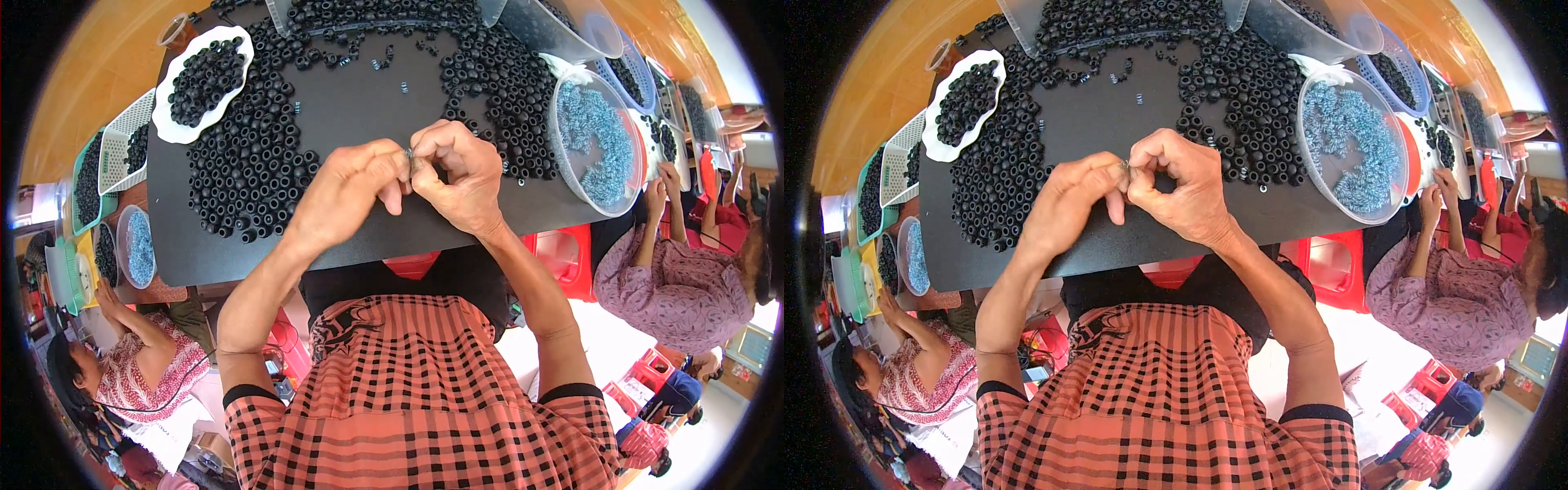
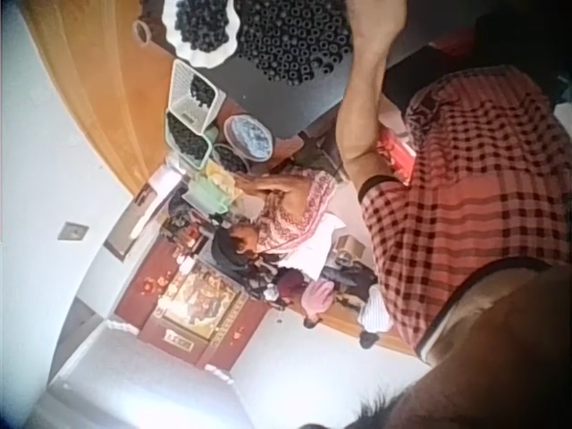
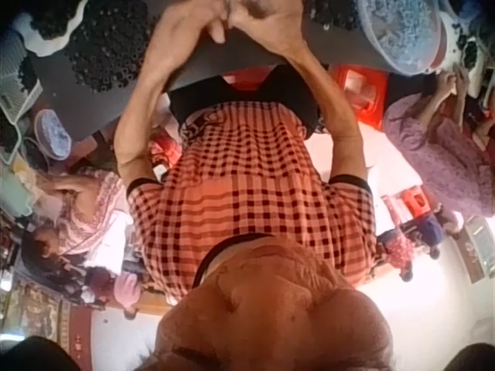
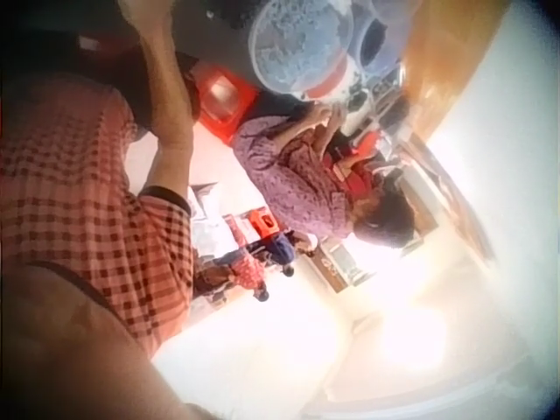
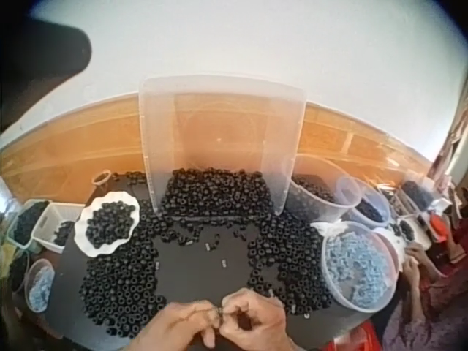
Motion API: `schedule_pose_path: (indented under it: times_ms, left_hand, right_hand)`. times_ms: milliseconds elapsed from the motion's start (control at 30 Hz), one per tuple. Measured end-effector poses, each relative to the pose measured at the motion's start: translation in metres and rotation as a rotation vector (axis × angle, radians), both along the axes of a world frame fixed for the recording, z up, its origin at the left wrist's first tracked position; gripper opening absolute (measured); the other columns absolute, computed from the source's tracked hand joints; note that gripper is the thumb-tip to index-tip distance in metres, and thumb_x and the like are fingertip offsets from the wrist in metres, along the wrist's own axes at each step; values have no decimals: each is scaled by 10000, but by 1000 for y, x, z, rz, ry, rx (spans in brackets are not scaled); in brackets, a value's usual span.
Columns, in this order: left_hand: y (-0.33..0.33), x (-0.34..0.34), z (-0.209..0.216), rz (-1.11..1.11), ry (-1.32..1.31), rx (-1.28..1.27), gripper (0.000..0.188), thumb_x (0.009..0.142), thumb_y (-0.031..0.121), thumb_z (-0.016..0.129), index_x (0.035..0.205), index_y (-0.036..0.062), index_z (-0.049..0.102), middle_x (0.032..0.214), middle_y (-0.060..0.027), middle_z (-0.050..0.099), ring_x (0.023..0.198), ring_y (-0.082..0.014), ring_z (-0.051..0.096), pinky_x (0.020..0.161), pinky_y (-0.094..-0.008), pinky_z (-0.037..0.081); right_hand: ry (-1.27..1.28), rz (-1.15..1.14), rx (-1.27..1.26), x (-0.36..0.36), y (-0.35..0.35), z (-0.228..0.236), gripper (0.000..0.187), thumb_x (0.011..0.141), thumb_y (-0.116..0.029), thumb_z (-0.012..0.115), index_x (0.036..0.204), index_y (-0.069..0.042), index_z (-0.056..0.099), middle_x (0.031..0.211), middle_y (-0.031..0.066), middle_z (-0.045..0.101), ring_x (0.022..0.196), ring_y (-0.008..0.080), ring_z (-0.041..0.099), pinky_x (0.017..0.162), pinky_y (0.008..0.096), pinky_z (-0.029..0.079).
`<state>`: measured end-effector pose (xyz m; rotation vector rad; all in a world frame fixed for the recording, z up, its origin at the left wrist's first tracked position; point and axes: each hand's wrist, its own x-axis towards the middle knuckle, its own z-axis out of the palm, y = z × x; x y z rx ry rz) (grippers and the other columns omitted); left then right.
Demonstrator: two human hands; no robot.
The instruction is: The person inserts small pins into black plastic rings by hand.
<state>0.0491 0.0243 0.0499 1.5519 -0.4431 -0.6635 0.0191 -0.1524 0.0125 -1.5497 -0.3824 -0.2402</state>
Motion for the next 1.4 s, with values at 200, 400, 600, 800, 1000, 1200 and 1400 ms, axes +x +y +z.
schedule_pose_path:
  times_ms: [200, 400, 600, 800, 1000, 1200, 1400]
  left_hand:
    - [-7, -10, -3, 195, -199, 75, 157, 928, 106, 479, 918, -18, 575, 727, -89, 633, 685, -170, 596, 628, -294, 458]
    - [-9, -11, -11, 222, -1036, 340, 264, 795, -46, 625, 1050, -39, 557, 870, -177, 614, 814, -337, 621, 715, -378, 502]
    - [-8, -10, -8, 198, -968, 313, 125, 851, -10, 578, 973, -33, 562, 795, -168, 586, 739, -300, 604, 688, -365, 486]
    - [1, 1, -7, 73, -80, 29, 154, 937, 98, 466, 873, -12, 553, 685, -106, 557, 599, -175, 551, 631, -317, 457]
    - [-9, -8, -5, 242, -500, 100, 98, 911, 52, 508, 972, -10, 552, 696, -105, 560, 648, -159, 579, 611, -316, 466]
    - [-2, -4, -6, 214, -649, 96, 146, 874, -10, 551, 1019, 9, 560, 713, -120, 586, 619, -164, 564, 588, -298, 457]
    - [-1, -4, -13, 265, -471, 116, 99, 887, 25, 544, 984, 7, 546, 666, -98, 562, 581, -124, 516, 554, -296, 440]
  right_hand:
    - [109, 1, 7, 2, -5, -6, 213, 792, 191, 511, 924, 24, 527, 863, 52, 560, 733, 76, 542, 613, 217, 458]
    - [35, -13, -33, 3, -3, -6, 239, 772, 199, 508, 928, 20, 530, 871, 47, 572, 736, 71, 541, 617, 209, 450]
    - [-51, -88, -169, 3, 1, 0, 206, 753, 186, 543, 869, 16, 530, 832, 46, 579, 706, 62, 538, 592, 201, 440]
    - [-120, -64, -193, 2, 1, 2, 207, 751, 185, 549, 864, 13, 529, 832, 43, 577, 699, 53, 530, 586, 195, 425]
    - [169, 26, -49, 2, -4, 0, 170, 798, 151, 528, 900, 15, 531, 836, 22, 567, 704, 52, 521, 598, 205, 432]
    - [234, 70, 14, 4, -6, -1, 182, 813, 138, 530, 949, 19, 552, 864, 30, 580, 708, 64, 531, 620, 205, 448]
    - [-25, -14, -109, 7, 2, 0, 247, 794, 158, 554, 997, 19, 577, 894, 40, 597, 728, 78, 575, 635, 217, 474]
